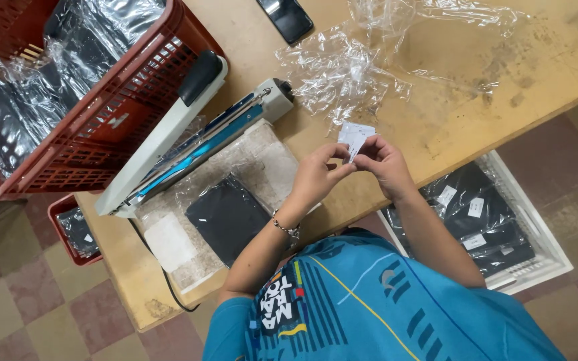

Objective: Sealing black rectangular items inside plastic bags using a manual heat sealer

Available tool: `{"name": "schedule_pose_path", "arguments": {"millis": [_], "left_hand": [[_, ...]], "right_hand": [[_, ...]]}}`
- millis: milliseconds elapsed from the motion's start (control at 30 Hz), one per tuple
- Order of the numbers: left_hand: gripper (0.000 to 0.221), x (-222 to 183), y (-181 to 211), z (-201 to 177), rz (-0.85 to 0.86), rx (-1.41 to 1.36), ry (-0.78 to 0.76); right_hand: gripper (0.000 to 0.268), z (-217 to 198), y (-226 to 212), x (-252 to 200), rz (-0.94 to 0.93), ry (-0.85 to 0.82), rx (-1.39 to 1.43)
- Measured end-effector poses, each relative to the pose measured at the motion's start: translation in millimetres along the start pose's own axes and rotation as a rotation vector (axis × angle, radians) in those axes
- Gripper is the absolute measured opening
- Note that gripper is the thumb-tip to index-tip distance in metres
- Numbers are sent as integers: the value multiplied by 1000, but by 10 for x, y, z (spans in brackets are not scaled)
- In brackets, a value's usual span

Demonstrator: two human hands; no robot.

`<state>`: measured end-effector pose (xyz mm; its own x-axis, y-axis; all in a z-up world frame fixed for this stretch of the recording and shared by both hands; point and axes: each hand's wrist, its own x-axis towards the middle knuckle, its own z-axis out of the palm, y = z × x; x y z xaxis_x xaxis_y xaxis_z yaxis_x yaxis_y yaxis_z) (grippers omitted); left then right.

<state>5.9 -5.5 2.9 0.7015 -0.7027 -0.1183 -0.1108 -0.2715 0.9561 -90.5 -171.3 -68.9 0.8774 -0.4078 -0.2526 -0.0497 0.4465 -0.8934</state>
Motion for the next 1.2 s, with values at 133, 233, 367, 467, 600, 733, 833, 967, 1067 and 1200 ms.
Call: {"name": "schedule_pose_path", "arguments": {"millis": [133,233,367,467,600,733,833,967,1067,1200], "left_hand": [[20,44,-16,-17,-93,-193,-25],[19,93,-113,-26,-114,-259,-36],[19,131,-242,-18,-143,-285,-45],[22,116,-91,-46,-174,-278,-28],[20,148,-138,-55,-193,-279,-32],[17,172,-250,-39,-176,-210,-58],[16,182,-218,-52,-210,-172,-32],[18,339,-446,-83,-283,126,44],[12,479,-512,-163,-241,249,231],[15,328,-392,-235,-263,196,353]], "right_hand": [[29,68,-109,-28,-17,5,-2],[30,94,-163,-40,-14,3,1],[31,85,-106,-32,-3,-12,0],[31,3,9,27,0,-12,-18],[31,44,-31,28,5,-18,-27],[30,141,-152,-3,22,5,-46],[22,64,-39,49,42,37,-70],[11,-119,300,287,61,133,-209],[3,-304,457,624,59,229,-606],[57,136,-134,337,-251,203,-1304]]}}
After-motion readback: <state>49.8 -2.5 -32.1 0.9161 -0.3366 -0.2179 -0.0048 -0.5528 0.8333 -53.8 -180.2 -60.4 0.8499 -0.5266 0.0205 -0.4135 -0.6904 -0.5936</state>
